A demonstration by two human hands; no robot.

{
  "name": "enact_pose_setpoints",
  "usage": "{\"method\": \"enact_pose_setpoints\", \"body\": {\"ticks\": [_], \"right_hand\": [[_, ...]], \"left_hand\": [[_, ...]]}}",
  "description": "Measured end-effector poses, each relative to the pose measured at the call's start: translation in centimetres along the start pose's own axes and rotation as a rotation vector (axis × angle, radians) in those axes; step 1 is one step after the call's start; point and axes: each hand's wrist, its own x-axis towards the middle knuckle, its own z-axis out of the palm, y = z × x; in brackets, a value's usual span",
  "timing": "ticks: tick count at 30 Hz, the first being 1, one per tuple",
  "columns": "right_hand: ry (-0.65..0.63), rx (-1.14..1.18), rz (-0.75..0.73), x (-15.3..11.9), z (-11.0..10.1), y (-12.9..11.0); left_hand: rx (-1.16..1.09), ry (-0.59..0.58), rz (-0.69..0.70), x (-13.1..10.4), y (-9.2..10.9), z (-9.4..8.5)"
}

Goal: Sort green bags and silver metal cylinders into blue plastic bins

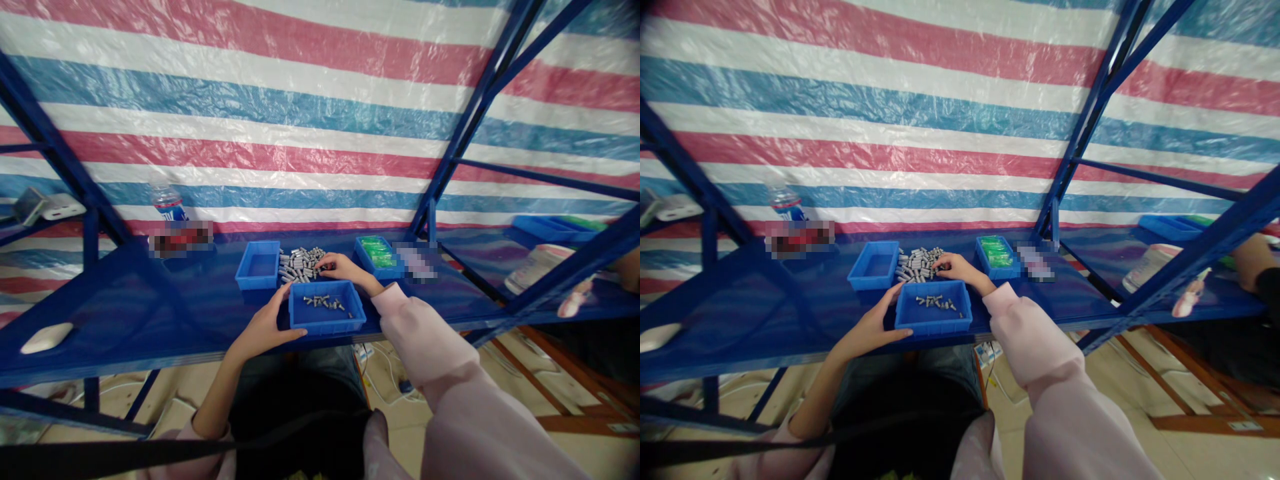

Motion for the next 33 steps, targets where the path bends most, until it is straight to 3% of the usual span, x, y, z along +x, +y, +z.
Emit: {"method": "enact_pose_setpoints", "body": {"ticks": [11,24,33], "right_hand": [[0.040,0.001,0.090,0.0,0.3,-0.1],[-0.059,-0.020,0.124,-0.4,-1.5,-0.3],[0.002,-0.030,0.187,-0.5,-1.8,-0.8]], "left_hand": [[-0.005,0.003,-0.002,-0.1,-0.1,0.0],[0.000,-0.003,0.005,0.0,0.1,-0.1],[-0.018,0.010,0.002,-0.1,0.1,0.0]]}}
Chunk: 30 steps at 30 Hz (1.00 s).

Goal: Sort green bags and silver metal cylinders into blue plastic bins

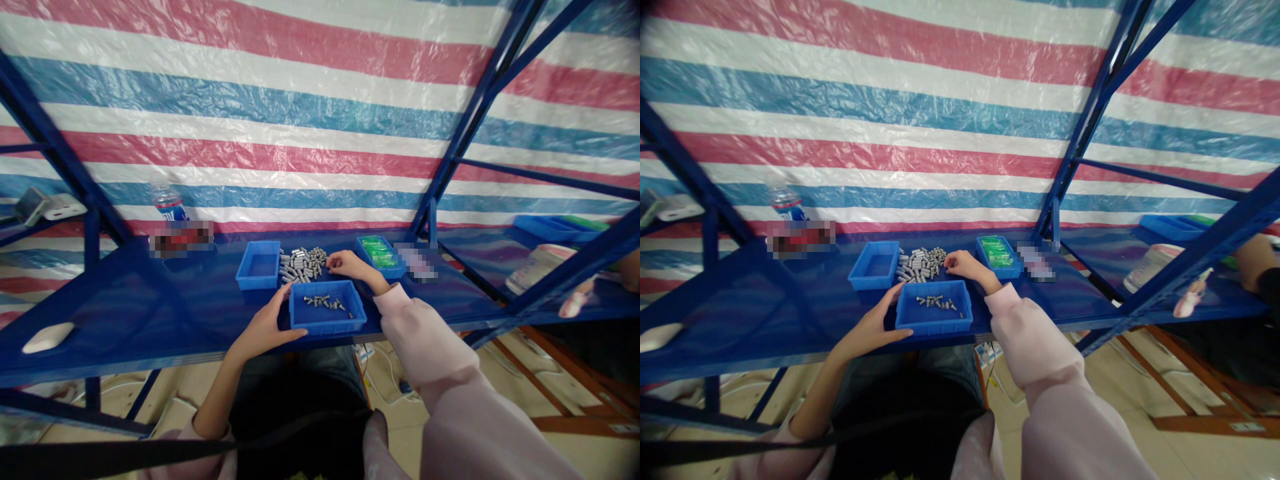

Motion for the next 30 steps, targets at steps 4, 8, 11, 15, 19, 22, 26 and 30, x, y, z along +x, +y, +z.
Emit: {"method": "enact_pose_setpoints", "body": {"ticks": [4,8,11,15,19,22,26,30], "right_hand": [[0.026,0.084,0.000,-0.1,0.0,-0.4],[-0.028,0.336,0.026,-0.5,-0.4,-1.5],[-0.116,0.493,0.020,-1.0,-0.9,-2.5],[-0.271,0.652,-0.007,-1.4,-1.3,-3.2],[-0.406,0.716,-0.016,-1.5,-1.2,-3.2],[-0.456,0.720,-0.026,-1.5,-1.0,-2.9],[-0.492,0.720,-0.038,-1.5,-0.9,-2.7],[-0.390,0.690,-0.044,-1.4,-1.0,-2.9]], "left_hand": [[0.001,0.007,0.008,0.0,-0.1,0.0],[0.007,0.002,0.004,0.0,0.0,0.0],[0.015,-0.002,0.006,0.0,0.0,0.0],[0.030,-0.003,0.011,0.0,0.0,-0.1],[0.038,-0.004,0.020,0.0,-0.2,-0.1],[0.039,-0.008,0.022,0.0,-0.3,0.0],[0.041,-0.011,0.021,0.1,-0.5,0.0],[0.048,-0.018,0.020,0.0,-0.5,0.1]]}}
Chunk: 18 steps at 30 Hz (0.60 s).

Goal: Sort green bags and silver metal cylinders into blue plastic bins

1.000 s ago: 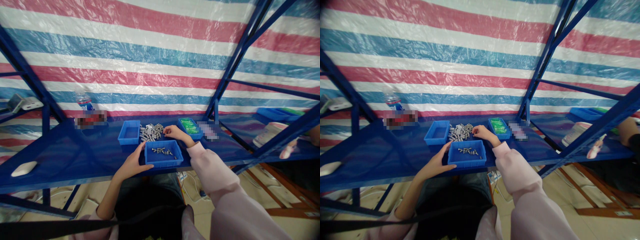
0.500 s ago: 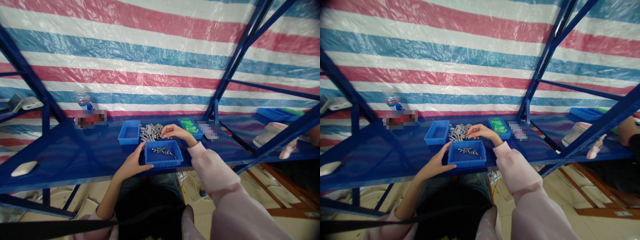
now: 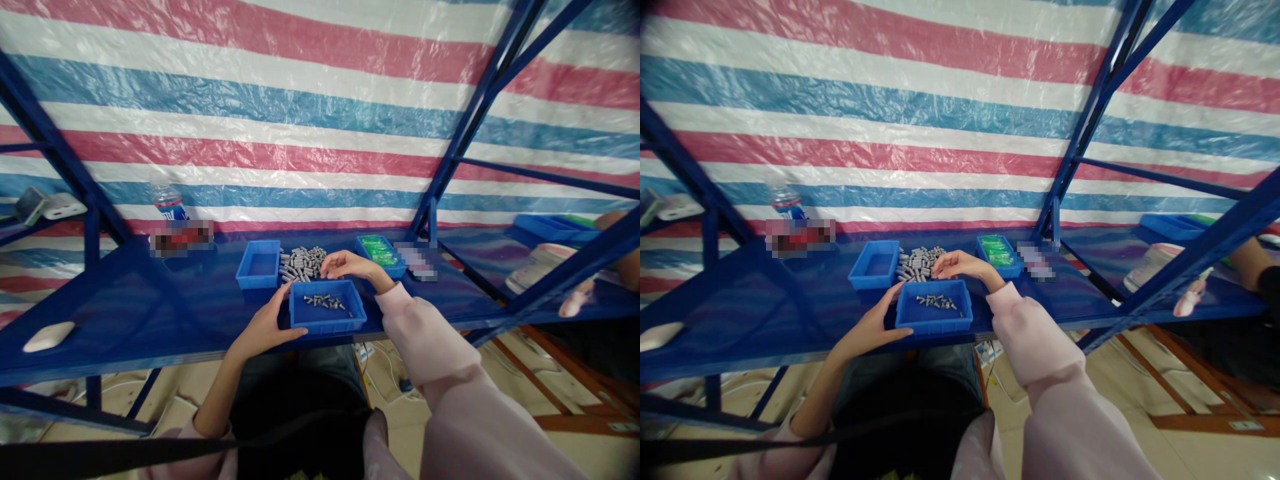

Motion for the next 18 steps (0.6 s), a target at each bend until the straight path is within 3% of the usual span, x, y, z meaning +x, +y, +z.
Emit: {"method": "enact_pose_setpoints", "body": {"ticks": [6,9,14,18], "right_hand": [[0.313,-0.171,-0.008,0.6,-0.6,0.8],[0.388,-0.249,-0.020,1.1,-1.0,1.7],[0.340,-0.314,-0.083,1.7,-0.9,2.8],[0.242,-0.371,-0.025,2.0,-0.3,3.6]], "left_hand": [[0.001,-0.002,-0.006,0.0,0.2,-0.1],[-0.003,0.000,-0.012,0.0,0.3,-0.2],[-0.001,0.000,-0.014,0.0,0.4,-0.1],[-0.014,0.004,-0.014,0.0,0.2,-0.1]]}}
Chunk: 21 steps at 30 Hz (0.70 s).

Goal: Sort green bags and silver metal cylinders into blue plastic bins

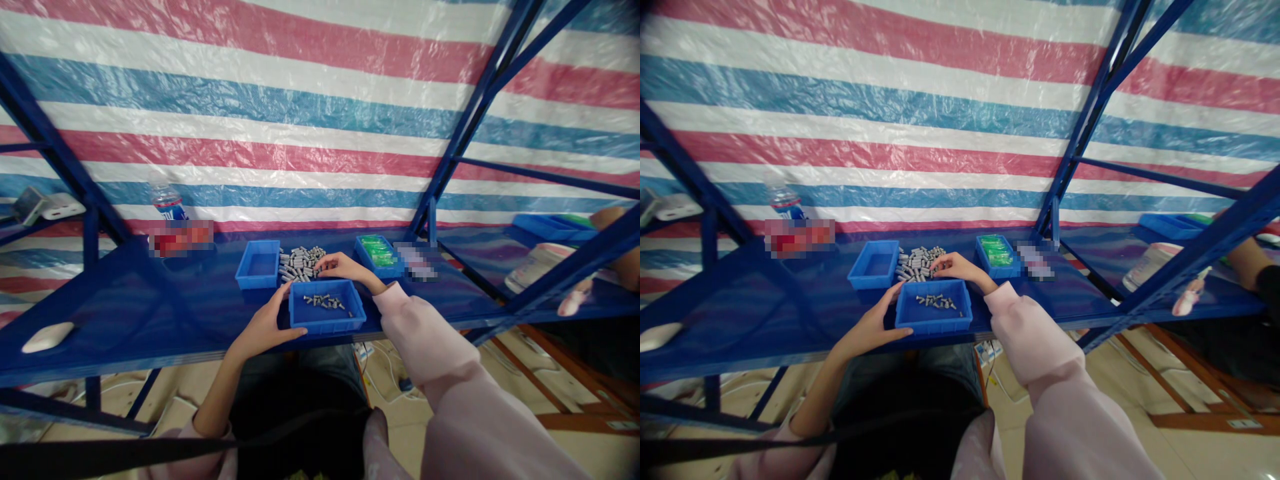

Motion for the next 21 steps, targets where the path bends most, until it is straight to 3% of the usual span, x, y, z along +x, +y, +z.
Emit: {"method": "enact_pose_setpoints", "body": {"ticks": [10,21], "right_hand": [[0.006,-0.129,0.028,0.4,0.6,0.8],[0.062,-0.122,0.038,0.6,0.9,1.2]], "left_hand": [[-0.017,0.013,0.010,0.1,-0.1,0.1],[-0.020,0.003,0.006,0.1,-0.2,0.1]]}}
